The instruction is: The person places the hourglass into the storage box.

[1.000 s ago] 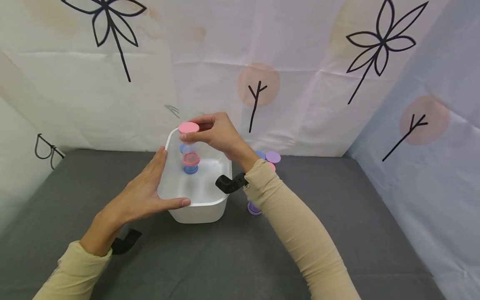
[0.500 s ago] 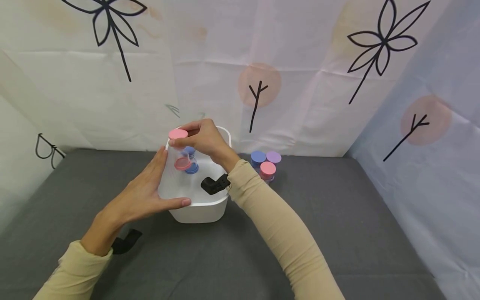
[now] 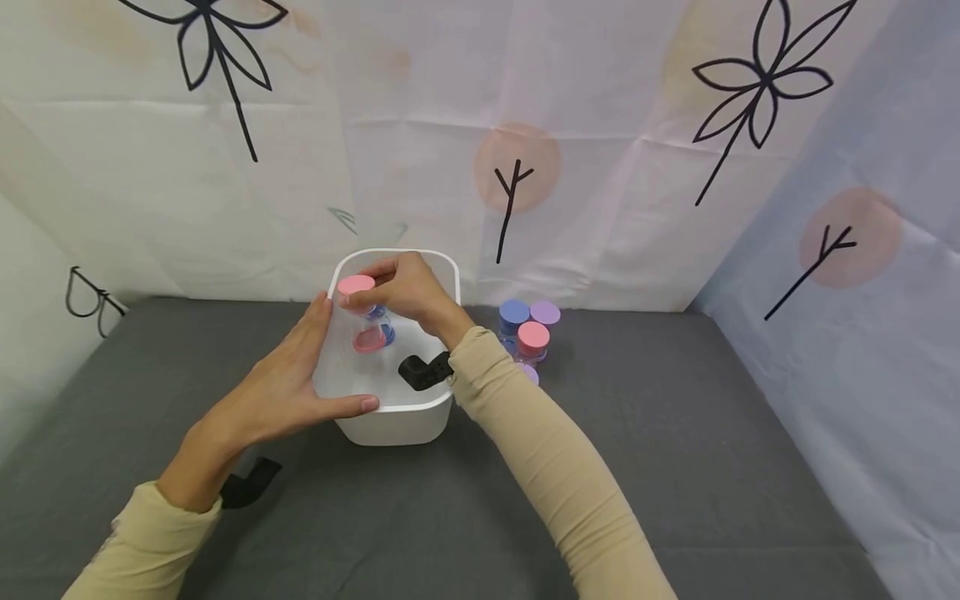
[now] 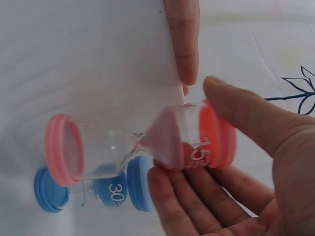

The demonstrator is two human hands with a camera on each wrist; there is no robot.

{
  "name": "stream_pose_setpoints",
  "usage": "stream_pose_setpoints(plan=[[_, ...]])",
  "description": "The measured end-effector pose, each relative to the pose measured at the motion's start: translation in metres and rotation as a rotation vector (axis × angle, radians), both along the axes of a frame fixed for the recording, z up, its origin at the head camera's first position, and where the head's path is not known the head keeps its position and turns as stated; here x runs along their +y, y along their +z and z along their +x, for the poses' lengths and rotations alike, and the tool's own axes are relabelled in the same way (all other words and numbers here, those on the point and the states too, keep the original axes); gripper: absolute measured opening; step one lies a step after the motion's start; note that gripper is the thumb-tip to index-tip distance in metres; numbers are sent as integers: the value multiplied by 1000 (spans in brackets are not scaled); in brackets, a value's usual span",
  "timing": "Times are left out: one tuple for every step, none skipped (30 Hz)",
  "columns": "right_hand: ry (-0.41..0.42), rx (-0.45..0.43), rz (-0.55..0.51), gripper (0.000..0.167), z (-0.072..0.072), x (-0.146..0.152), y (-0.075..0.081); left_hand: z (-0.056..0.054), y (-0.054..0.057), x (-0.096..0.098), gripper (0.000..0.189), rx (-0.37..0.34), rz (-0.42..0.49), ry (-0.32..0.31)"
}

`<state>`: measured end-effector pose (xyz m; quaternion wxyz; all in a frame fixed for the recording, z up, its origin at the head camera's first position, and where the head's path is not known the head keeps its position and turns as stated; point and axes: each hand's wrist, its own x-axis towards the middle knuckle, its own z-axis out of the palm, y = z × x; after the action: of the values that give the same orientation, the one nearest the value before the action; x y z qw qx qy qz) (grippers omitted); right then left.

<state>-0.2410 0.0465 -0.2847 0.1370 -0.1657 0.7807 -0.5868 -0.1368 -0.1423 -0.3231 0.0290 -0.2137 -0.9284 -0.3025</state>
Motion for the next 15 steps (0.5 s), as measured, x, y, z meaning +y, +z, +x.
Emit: stream_pose_setpoints(plan=[[2, -1, 7, 40, 0, 0, -1, 0, 0, 0, 138, -3, -3, 2], [4, 0, 19, 40, 0, 0, -2, 0, 0, 0, 138, -4, -6, 4], [6, 2, 31, 40, 0, 0, -2, 1, 0, 0, 137, -4, -7, 4], [9, 4, 41, 41, 1, 0, -3, 1, 0, 0, 137, -4, -8, 4], [12, 6, 52, 41, 1, 0, -4, 1, 0, 0, 137, -4, -9, 3], [15, 9, 67, 40, 1, 0, -4, 1, -1, 0, 137, -3, -12, 2], [19, 9, 78, 40, 1, 1, -5, 1, -1, 0, 136, -3, -14, 1], [23, 7, 90, 39, 1, 1, -6, 1, -1, 0, 136, -2, -16, 1], [29, 4, 100, 39, 2, 2, -6, 2, -1, 0, 136, -4, -17, 0], [34, 4, 113, 39, 2, 3, -7, 2, -1, 0, 136, -6, -20, 0], [38, 2, 123, 38, 2, 4, -8, 2, -1, 0, 136, -8, -23, 1], [41, 1, 133, 38, 2, 4, -9, 2, -1, 1, 136, -8, -23, 2], [44, 1, 141, 37, 2, 5, -9, 2, -1, 1, 136, -9, -24, 3], [44, 2, 152, 36, 2, 5, -10, 2, -1, 1, 136, -9, -25, 4], [45, 4, 160, 36, 2, 6, -11, 3, -1, 1, 136, -11, -26, 5]])
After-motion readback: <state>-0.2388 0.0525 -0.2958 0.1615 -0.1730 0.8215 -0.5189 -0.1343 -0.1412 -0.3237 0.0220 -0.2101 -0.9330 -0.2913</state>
